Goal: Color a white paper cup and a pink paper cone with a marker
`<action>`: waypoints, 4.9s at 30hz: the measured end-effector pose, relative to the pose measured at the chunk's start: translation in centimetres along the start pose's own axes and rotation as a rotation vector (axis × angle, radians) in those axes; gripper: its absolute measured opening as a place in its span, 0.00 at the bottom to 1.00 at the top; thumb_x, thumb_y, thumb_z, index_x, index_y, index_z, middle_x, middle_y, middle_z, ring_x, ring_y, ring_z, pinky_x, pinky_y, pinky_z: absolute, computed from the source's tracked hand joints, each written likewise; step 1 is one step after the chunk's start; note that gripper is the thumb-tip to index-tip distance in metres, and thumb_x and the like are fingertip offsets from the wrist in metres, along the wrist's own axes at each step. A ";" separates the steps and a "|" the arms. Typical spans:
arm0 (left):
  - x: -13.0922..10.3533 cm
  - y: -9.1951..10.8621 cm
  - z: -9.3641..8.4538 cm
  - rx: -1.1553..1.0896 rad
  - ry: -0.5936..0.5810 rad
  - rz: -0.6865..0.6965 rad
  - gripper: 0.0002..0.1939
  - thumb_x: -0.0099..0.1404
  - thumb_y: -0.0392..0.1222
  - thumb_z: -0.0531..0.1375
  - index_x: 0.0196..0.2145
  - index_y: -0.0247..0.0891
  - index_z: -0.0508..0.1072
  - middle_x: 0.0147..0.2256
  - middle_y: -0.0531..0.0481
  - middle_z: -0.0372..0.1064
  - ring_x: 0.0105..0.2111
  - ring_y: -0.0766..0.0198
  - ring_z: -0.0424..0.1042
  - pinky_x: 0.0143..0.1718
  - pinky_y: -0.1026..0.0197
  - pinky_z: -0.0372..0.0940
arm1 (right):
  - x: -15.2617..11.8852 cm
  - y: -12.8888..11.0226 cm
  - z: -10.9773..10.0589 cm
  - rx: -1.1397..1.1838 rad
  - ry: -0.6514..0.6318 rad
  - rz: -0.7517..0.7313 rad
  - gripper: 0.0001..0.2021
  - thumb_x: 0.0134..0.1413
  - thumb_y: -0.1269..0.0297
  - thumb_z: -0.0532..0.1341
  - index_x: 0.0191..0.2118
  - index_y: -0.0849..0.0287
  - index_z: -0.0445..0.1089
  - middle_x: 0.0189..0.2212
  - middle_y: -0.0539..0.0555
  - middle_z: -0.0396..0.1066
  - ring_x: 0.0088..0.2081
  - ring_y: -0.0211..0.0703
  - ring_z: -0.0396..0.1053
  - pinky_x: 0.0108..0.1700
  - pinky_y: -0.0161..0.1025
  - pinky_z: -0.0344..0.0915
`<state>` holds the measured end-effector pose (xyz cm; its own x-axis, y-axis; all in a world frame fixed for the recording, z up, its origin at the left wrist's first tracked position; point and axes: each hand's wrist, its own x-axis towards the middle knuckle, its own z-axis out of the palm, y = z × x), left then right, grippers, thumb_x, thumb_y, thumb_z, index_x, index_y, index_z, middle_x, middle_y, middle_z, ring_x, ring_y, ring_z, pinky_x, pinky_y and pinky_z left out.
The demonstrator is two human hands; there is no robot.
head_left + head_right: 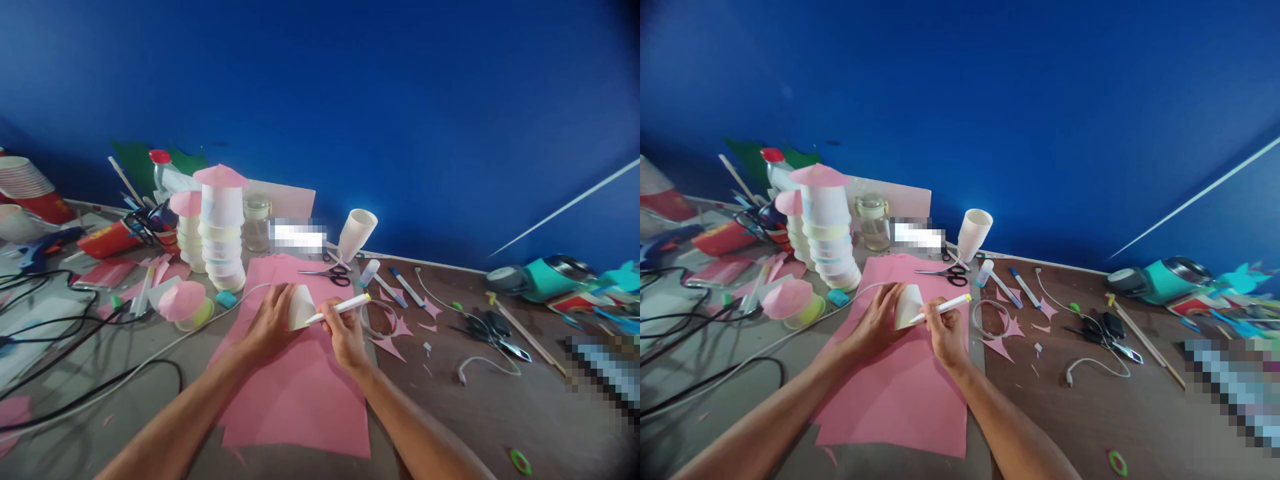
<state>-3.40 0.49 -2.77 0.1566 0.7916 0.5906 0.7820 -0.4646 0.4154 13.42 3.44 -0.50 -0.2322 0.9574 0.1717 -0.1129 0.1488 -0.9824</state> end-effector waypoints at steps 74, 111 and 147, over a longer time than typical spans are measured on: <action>-1.0 -1.4 1.1 -0.017 -0.027 -0.057 0.37 0.63 0.46 0.62 0.64 0.35 0.51 0.56 0.31 0.62 0.56 0.40 0.66 0.51 0.38 0.69 | 0.8 2.3 -0.2 0.218 0.158 0.070 0.22 0.52 0.43 0.63 0.20 0.56 0.68 0.14 0.45 0.56 0.20 0.35 0.53 0.25 0.35 0.55; -0.2 -0.3 0.1 0.080 -0.020 -0.014 0.34 0.66 0.47 0.59 0.64 0.37 0.50 0.53 0.34 0.64 0.54 0.42 0.67 0.52 0.41 0.69 | 0.6 1.0 0.3 0.140 0.140 0.068 0.19 0.51 0.48 0.64 0.21 0.58 0.69 0.16 0.45 0.58 0.20 0.33 0.54 0.25 0.33 0.55; -0.6 -0.8 0.4 -0.040 -0.058 -0.095 0.33 0.67 0.50 0.59 0.64 0.37 0.52 0.54 0.33 0.63 0.56 0.44 0.66 0.53 0.40 0.67 | 0.5 2.1 0.1 0.289 0.202 0.180 0.17 0.52 0.53 0.64 0.21 0.56 0.64 0.16 0.44 0.58 0.21 0.34 0.55 0.27 0.35 0.56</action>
<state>-3.93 0.56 -3.71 0.1187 0.8540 0.5065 0.7707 -0.4009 0.4953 12.95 4.20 -2.43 -0.0820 0.9955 -0.0478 -0.3614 -0.0744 -0.9294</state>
